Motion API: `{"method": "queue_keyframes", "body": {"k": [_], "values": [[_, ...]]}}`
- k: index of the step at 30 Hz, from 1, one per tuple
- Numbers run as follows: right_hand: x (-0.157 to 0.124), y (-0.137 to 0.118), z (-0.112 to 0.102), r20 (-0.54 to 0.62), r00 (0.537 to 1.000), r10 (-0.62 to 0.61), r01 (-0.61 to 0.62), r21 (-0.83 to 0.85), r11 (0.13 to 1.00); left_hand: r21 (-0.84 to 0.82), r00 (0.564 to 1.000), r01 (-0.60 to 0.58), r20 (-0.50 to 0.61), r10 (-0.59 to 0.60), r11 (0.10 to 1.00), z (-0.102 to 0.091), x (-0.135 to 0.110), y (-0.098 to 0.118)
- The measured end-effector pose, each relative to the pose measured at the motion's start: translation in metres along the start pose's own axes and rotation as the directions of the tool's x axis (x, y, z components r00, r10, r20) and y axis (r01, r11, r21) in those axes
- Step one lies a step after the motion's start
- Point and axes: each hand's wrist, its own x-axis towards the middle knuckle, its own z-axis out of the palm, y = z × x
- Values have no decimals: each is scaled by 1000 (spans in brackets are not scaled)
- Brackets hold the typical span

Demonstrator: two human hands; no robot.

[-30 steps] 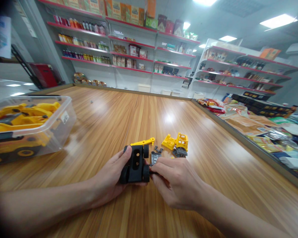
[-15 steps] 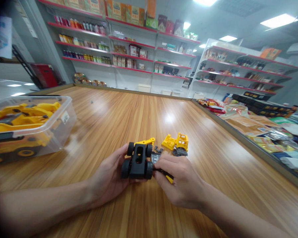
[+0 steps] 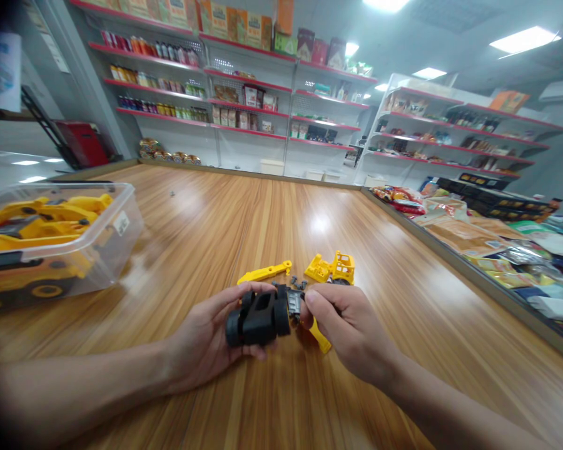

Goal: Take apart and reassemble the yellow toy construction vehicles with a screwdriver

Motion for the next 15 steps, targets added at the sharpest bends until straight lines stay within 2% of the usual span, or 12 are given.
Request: {"method": "queue_keyframes", "body": {"k": [2,6,11,15], "values": [[0,2,1,-17,1000,9,-9,15,1000,-20,999,47,-25,-47,999,1,-2,1],[0,8,0,-71,997,-13,12,-17,1000,-39,993,114,49,-112,993,-2,-3,3],[3,22,-10,-160,987,33,-52,-120,991,-156,993,18,117,0,988,-9,-4,5],[10,33,-21,-288,950,117,-152,-100,983,-154,975,-17,215,50,988,-11,-6,3]]}}
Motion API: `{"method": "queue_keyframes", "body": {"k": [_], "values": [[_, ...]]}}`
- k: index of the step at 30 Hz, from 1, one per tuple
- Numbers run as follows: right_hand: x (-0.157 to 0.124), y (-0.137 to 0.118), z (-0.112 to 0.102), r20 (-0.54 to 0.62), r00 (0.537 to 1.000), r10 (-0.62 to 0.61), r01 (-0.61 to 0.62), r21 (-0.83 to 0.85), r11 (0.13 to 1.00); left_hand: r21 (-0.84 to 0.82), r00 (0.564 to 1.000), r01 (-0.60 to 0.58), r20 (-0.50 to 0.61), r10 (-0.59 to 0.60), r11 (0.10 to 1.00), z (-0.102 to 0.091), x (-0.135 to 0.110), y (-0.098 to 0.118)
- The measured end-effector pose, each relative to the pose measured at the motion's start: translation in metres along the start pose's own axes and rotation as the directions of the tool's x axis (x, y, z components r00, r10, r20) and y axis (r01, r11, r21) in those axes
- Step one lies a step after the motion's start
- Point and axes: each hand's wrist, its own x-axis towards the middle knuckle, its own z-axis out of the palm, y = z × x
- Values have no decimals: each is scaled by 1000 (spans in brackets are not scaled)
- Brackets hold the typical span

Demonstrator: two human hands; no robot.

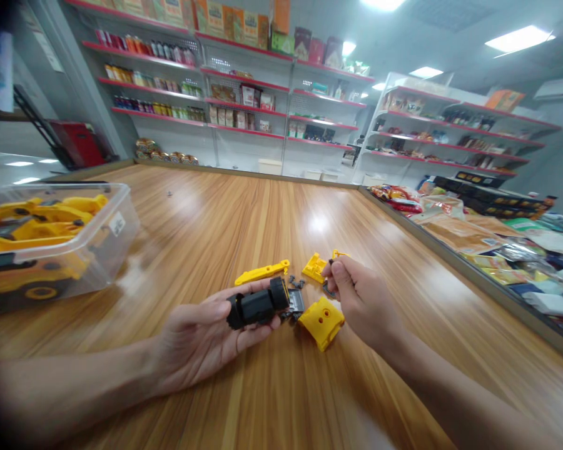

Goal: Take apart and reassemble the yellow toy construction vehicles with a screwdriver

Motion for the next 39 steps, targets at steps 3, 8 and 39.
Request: {"method": "queue_keyframes", "body": {"k": [3,8,39], "values": [[9,9,-9,-145,989,39,-36,24,999,-16,1000,5,4,-5,1000,-1,0,-1],[21,21,-26,-277,961,20,-58,-127,990,-96,995,83,-38,-87,992,-4,3,1],[25,43,-32,-73,996,-50,-9,-643,766,612,995,-10,-69,66,791,1,-3,-18]]}}
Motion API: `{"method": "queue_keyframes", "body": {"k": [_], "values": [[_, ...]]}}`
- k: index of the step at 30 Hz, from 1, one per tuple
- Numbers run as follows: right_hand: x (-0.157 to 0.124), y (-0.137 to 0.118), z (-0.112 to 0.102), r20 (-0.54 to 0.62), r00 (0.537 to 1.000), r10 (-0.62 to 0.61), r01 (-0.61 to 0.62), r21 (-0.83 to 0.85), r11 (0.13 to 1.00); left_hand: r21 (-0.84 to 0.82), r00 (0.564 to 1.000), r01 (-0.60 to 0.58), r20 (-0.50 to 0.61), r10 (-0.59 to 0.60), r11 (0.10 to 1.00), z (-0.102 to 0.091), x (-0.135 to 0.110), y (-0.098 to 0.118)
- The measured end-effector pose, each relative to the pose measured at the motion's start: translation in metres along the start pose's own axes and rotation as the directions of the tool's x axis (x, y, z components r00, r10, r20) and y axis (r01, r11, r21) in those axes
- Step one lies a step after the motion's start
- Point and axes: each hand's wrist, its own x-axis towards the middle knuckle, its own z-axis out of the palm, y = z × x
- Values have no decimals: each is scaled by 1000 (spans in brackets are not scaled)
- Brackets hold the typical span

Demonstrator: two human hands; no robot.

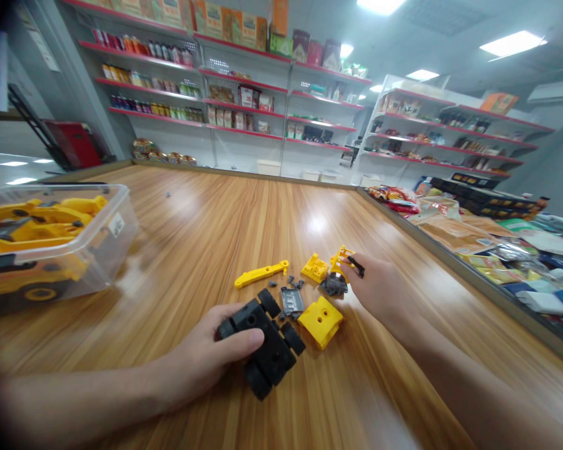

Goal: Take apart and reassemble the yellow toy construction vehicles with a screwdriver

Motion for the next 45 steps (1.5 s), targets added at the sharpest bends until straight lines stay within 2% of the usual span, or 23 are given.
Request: {"method": "queue_keyframes", "body": {"k": [2,5,8,12,17,21,24,26,29,32,33,35,37,39,41,43,45], "values": [[-1,-4,-2,-43,999,3,-2,20,1000,207,997,-22,-66,36,978,1,-1,3],[-5,-15,-5,-81,996,-42,52,120,991,458,970,-31,-200,137,889,1,-3,6],[-11,-27,-8,-93,989,-115,136,259,956,615,946,-38,-231,226,788,3,-4,7],[-18,-38,-10,-62,979,-192,202,346,916,712,927,-54,-225,300,700,4,-5,7],[-25,-40,-7,-14,968,-250,228,463,857,737,893,-8,-299,337,676,-1,-3,1],[-27,-43,-8,-37,942,-334,309,484,819,774,866,-34,-293,405,632,-5,-2,-3],[-30,-51,-15,-61,879,-473,446,456,770,810,837,-150,-201,509,567,-4,-3,-1],[-35,-59,-19,-77,812,-579,550,434,713,826,811,-268,-84,579,496,-2,-4,2],[-47,-74,-22,-87,722,-686,656,402,639,822,781,-404,82,620,400,-1,-6,4],[-55,-86,-20,-76,670,-739,697,408,590,802,765,-449,118,633,393,-2,-8,3],[-54,-87,-20,-91,680,-727,689,417,592,787,767,-449,97,635,422,-2,-8,2],[-48,-83,-21,-144,765,-628,623,411,665,739,773,-430,5,635,518,-2,-8,1],[-35,-70,-23,-172,883,-437,469,342,814,675,778,-382,-135,614,631,-1,-7,0],[-20,-50,-26,-98,948,-303,317,207,926,589,787,-326,-264,557,740,0,-4,2],[-7,-29,-27,59,977,-206,200,93,975,470,809,-289,-346,475,834,1,-1,4],[0,-14,-25,183,972,-146,140,48,989,353,827,-273,-389,406,895,1,2,8],[1,-6,-21,255,957,-140,132,50,990,285,836,-263,-410,365,922,0,4,11]]}}
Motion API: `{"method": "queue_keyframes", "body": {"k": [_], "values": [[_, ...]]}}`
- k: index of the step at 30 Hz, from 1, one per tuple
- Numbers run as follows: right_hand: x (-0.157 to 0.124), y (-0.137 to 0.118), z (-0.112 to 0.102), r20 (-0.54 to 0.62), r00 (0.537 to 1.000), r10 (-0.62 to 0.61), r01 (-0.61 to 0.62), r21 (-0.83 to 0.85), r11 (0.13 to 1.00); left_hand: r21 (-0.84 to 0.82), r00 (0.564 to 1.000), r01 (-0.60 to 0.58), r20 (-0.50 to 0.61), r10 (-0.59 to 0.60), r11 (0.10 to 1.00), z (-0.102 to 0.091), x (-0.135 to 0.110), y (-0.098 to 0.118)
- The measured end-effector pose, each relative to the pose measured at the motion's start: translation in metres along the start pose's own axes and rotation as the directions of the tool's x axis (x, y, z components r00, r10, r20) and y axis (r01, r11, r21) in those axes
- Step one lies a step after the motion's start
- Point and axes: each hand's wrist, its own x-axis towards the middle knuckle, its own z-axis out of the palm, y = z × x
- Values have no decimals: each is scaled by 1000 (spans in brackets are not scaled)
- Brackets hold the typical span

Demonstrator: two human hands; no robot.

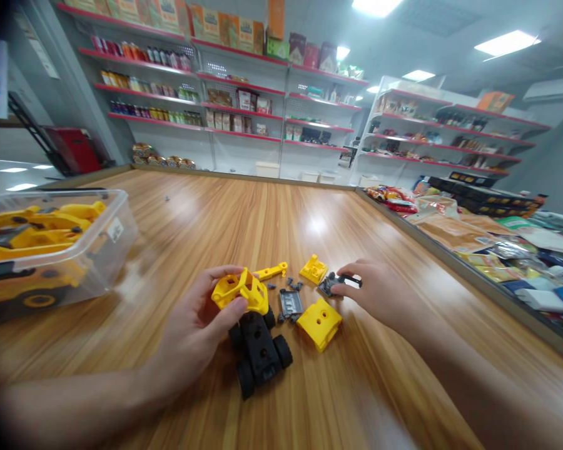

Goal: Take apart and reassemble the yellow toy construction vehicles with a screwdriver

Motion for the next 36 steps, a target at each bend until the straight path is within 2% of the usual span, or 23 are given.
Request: {"method": "queue_keyframes", "body": {"k": [6,12,17,20,22,25,28,30,33,36], "values": [[-3,-2,11,33,996,-88,90,-64,994,-206,993,118,53,-109,971,-4,8,-2],[-2,-3,12,1,995,-95,95,-80,992,-413,975,215,138,-172,885,-1,31,9],[0,-1,13,-54,996,-65,61,-81,995,-486,895,439,312,-319,756,9,67,9],[-2,-6,4,-125,992,-26,17,-76,997,-534,864,484,420,-279,694,20,87,2],[-4,-18,-7,-235,971,-32,22,-45,999,-554,861,481,444,-247,679,26,95,-3],[-5,-48,-22,-391,912,-121,131,0,991,-558,853,485,472,-223,673,30,98,-10],[3,-77,-24,-348,886,-308,346,52,937,-550,828,518,516,-221,655,28,93,-16],[11,-87,-17,-280,879,-387,421,70,904,-545,813,540,536,-228,641,26,89,-19],[21,-88,-4,-260,871,-417,451,85,888,-552,797,574,547,-257,605,22,84,-23],[22,-82,6,-342,866,-364,419,100,903,-548,783,600,553,-286,583,19,82,-24]]}}
